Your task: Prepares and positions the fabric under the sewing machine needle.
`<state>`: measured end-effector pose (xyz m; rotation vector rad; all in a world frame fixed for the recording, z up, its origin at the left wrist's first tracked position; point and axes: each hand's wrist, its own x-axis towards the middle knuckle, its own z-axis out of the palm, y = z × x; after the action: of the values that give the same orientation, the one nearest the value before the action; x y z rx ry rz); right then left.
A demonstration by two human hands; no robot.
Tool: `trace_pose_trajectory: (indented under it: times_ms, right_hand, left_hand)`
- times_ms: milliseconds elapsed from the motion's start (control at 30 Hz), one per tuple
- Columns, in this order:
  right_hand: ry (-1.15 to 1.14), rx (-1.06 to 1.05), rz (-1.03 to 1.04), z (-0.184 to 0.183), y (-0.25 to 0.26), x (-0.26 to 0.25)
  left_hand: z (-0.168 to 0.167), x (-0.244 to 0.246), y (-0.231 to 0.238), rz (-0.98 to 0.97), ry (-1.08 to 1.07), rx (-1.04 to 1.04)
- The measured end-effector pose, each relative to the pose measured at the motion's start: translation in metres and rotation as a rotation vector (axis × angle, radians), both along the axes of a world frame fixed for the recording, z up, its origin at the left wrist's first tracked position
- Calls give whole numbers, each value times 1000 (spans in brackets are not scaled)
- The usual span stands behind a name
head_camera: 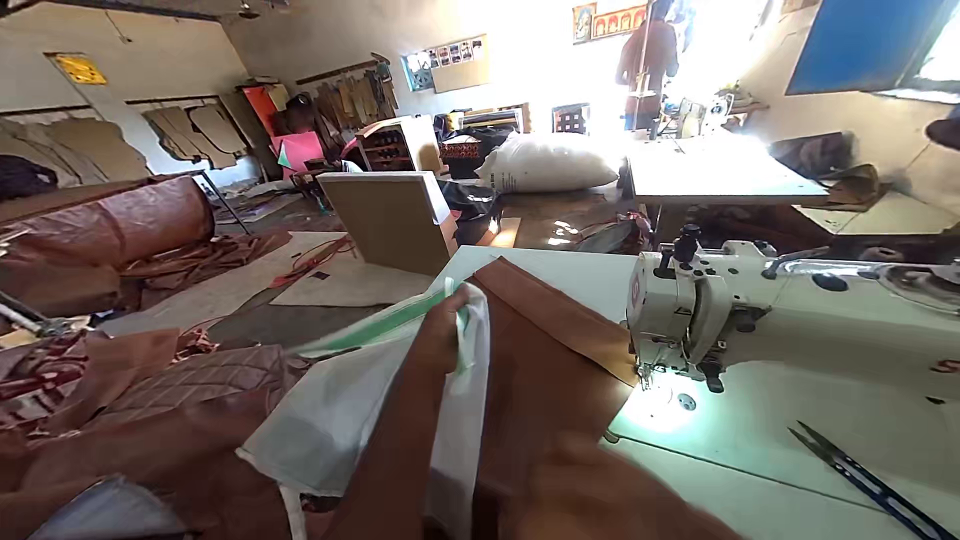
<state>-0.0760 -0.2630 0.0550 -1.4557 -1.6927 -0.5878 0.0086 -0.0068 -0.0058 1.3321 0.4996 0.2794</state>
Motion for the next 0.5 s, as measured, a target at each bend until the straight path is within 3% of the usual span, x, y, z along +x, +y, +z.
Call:
trace_pose_trajectory:
  times_ms: [67, 167, 300, 400, 500]
  right_hand:
    - [-20, -93, -245, -46, 27, 50]
    - [331, -618, -536, -88, 36, 111]
    - [461, -826, -753, -129, 29, 160]
    - [612, -1017, -847, -136, 31, 169]
    - [644, -1048, -895, -142, 33, 172]
  left_hand:
    - [-20, 12, -15, -120, 30, 65]
    - [-44, 14, -26, -308, 316, 416]
    - [-55, -5, -14, -28, 592, 933]
    - [-74, -15, -8, 102, 783, 964]
    - [-97, -14, -9, 106, 904, 1072]
